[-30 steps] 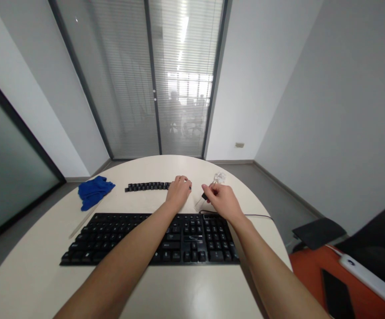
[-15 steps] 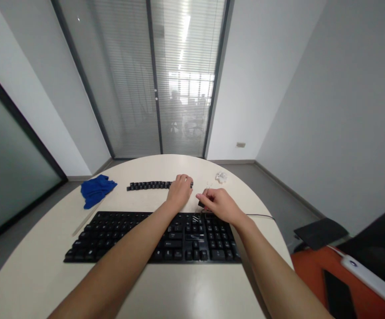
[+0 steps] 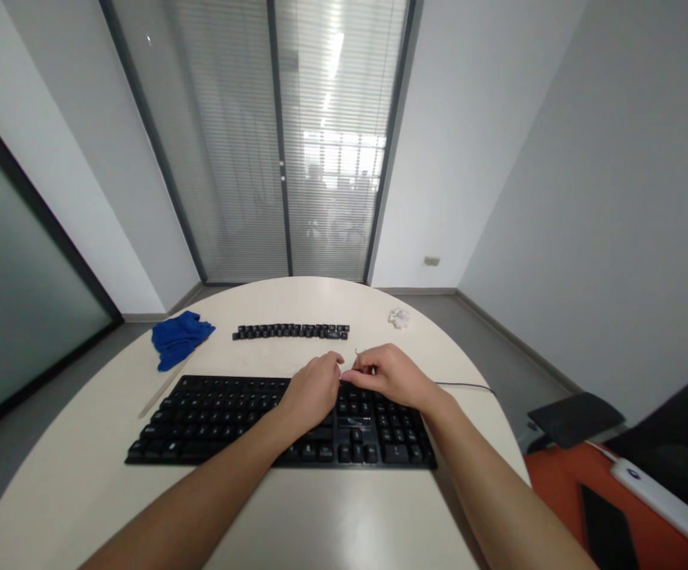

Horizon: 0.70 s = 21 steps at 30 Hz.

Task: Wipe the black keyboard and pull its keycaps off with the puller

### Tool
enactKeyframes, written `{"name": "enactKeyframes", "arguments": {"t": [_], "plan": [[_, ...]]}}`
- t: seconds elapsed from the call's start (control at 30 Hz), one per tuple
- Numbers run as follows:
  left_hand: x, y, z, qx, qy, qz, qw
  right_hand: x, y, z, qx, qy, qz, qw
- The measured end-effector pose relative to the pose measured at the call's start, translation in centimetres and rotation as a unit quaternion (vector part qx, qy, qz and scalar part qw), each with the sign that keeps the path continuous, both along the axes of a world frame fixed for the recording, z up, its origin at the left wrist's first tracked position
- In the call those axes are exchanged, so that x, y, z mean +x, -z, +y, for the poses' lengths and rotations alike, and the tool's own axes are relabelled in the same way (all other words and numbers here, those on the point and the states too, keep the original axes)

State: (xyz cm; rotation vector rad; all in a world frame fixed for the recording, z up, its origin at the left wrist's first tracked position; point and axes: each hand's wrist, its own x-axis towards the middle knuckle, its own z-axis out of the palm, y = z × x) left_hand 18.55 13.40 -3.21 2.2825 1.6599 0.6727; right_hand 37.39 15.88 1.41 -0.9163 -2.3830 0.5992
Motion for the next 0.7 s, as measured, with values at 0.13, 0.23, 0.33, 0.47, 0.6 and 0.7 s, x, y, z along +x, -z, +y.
{"name": "enactKeyframes", "arguments": {"t": [0.13, 0.23, 0.33, 0.47, 0.6, 0.7], "plan": [[-0.5, 0.3, -0.3, 0.008, 0.058, -0.081, 0.995, -0.1, 0.4, 0.3, 0.011, 0.034, -0.001, 0.999], [-0.5, 0.2, -0.1, -0.005, 0.091, -0.117, 0.989, 0.1, 0.9, 0.8, -0.031, 0.057, 0.022, 0.998], [-0.5, 0.0, -0.4, 0.001, 0.133, -0.12, 0.984, 0.2, 1.3, 1.2, -0.07, 0.054, 0.043, 0.995], [-0.5, -0.4, -0.7, 0.005, 0.161, -0.101, 0.982, 0.4, 1.7, 1.5, -0.12, 0.066, 0.085, 0.987], [-0.6, -0.2, -0.6, -0.002, 0.164, -0.112, 0.98, 0.6, 2.0, 1.7, -0.14, 0.07, 0.098, 0.983], [-0.7, 0.0, -0.4, 0.005, 0.156, -0.119, 0.981, 0.6, 1.9, 1.7, -0.12, 0.068, 0.087, 0.987]]}}
